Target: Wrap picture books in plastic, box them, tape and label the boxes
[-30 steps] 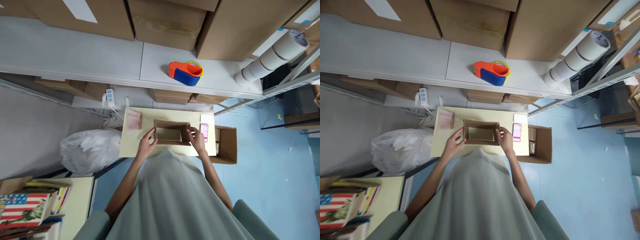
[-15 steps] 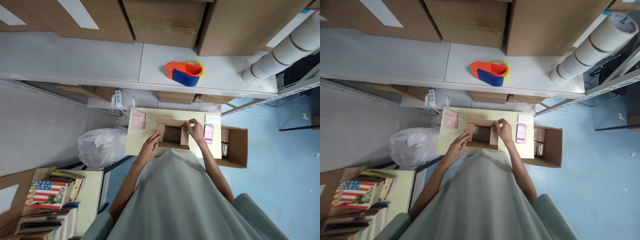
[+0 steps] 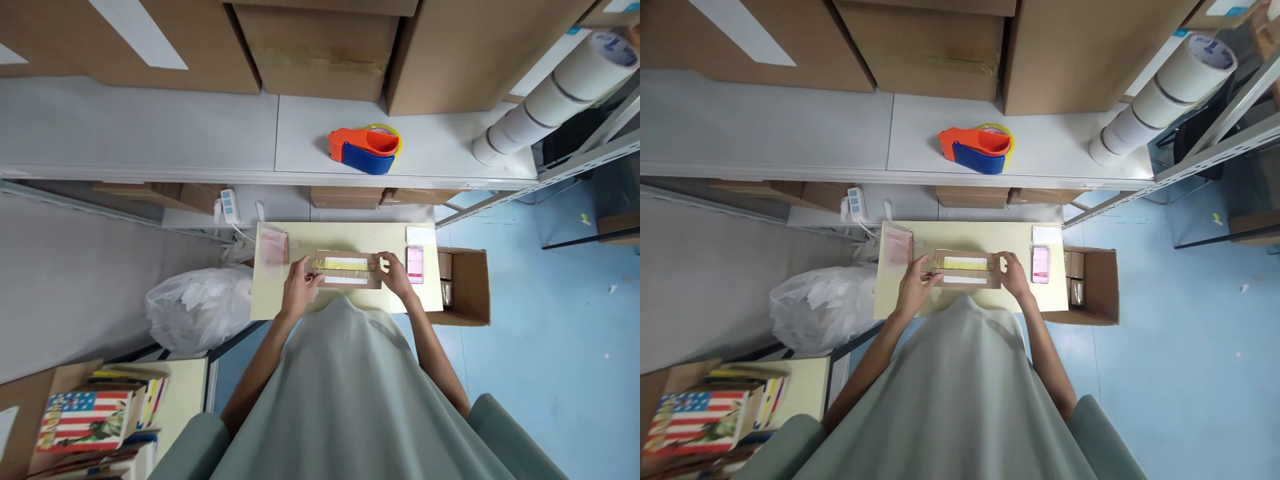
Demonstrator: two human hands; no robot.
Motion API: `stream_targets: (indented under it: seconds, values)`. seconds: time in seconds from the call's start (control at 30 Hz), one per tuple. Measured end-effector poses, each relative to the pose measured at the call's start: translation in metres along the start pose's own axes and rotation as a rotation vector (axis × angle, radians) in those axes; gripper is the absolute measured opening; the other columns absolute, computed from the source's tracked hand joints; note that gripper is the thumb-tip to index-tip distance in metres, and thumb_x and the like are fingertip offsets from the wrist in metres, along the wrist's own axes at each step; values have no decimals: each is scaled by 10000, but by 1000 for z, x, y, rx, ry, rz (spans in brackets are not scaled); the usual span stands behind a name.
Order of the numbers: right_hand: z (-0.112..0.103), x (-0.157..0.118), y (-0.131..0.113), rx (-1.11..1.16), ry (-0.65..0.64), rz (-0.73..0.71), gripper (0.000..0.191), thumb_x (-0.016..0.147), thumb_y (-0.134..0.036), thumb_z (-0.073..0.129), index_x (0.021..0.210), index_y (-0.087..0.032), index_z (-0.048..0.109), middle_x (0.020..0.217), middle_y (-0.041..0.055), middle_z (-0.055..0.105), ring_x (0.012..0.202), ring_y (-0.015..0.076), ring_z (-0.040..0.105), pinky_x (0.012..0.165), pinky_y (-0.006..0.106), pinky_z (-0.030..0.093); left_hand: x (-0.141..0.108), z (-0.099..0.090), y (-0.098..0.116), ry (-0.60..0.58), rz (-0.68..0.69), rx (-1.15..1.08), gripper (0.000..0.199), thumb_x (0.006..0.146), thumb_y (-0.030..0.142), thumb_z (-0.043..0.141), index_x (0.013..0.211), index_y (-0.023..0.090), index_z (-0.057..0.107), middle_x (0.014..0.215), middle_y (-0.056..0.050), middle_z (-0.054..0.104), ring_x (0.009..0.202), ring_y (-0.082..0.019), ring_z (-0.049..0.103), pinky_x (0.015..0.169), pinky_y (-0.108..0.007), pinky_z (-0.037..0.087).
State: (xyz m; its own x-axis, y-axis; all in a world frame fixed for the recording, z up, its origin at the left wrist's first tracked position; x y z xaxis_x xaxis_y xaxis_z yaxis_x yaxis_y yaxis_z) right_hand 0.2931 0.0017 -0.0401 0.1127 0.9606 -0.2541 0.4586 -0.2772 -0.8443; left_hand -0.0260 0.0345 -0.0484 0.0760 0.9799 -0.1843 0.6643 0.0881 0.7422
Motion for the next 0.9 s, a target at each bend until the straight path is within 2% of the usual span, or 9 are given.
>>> stream_targets:
  seconds: [0.1,0.23,0.33,0.47,0.6,0.67,0.73,0.83,0.9]
  values:
    - [9,-12,5,90,29,45,386,1001,-543,650,1291,-290,688,1414,127,685,1180,300,753,920,478,691,2,10,2,-65,32,-12,672,969,234,746,1614,272,561,1639,-123,613,1247,-286,776,1057,-418,646]
    - [12,-23,-2,106,113,6,451,1015,-561,645,1361,-276,702,1493,136,683,1255,309,738,1017,497,678,-2,14,4,-134,65,90,676,1002,218,683,1657,310,545,1607,-74,651,1256,-320,777,1087,-463,633]
    - [8,-25,-3,138,156,5,537,1013,-598,635,1416,-249,697,1515,147,694,1299,314,728,1082,522,653,-8,15,6,-120,126,107,690,1029,244,631,1702,293,484,1630,-75,625,1302,-335,755,1062,-471,643]
    - [8,-20,5,152,156,54,600,989,-659,644,1402,-231,721,1479,151,734,1318,330,729,1115,546,629,-13,21,5,-101,144,106,666,1046,287,611,1700,286,486,1615,-86,638,1215,-320,793,1017,-464,659]
    - [11,-15,10,144,205,56,687,991,-713,597,1420,-191,718,1487,168,728,1343,320,718,1131,499,614,-14,29,7,-34,146,89,656,1065,323,595,1708,281,470,1652,-94,599,1267,-321,771,1025,-455,654]
    - [14,-16,10,59,218,63,717,1015,-720,544,1457,-178,704,1386,161,778,1224,300,765,1052,457,642,-15,33,8,-5,131,97,638,1082,357,573,1705,269,472,1627,-104,625,1246,-321,779,1016,-446,653]
    - [19,-21,8,-75,212,72,721,1059,-684,468,1522,-169,669,1170,137,834,992,272,796,906,407,654,-15,36,8,0,110,129,639,1093,376,550,1713,258,453,1594,-119,656,1164,-316,807,980,-438,660]
    - [26,-31,6,-250,219,74,740,1107,-617,363,1625,-133,574,894,96,817,716,239,728,737,340,587,-17,40,10,-5,92,205,654,1112,374,492,1736,206,394,1646,-167,594,1121,-330,815,923,-442,669]
    - [31,-37,6,-297,227,67,762,1120,-603,319,1664,-106,517,861,95,808,658,230,693,700,320,553,-18,43,11,-3,89,244,658,1125,378,448,1742,165,366,1684,-201,538,1156,-350,805,910,-451,671]
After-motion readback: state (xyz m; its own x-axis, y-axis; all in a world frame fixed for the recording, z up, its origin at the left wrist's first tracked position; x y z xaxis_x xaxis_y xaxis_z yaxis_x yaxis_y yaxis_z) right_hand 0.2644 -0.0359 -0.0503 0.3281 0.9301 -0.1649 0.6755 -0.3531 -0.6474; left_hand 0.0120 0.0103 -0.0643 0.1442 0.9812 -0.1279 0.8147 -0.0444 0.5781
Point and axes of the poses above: each hand's wrist, its own x-axis towards the middle knuckle, its own z-axis out of the palm, y = z × x, the point moved 4 cm from there along x, towards the middle knuckle
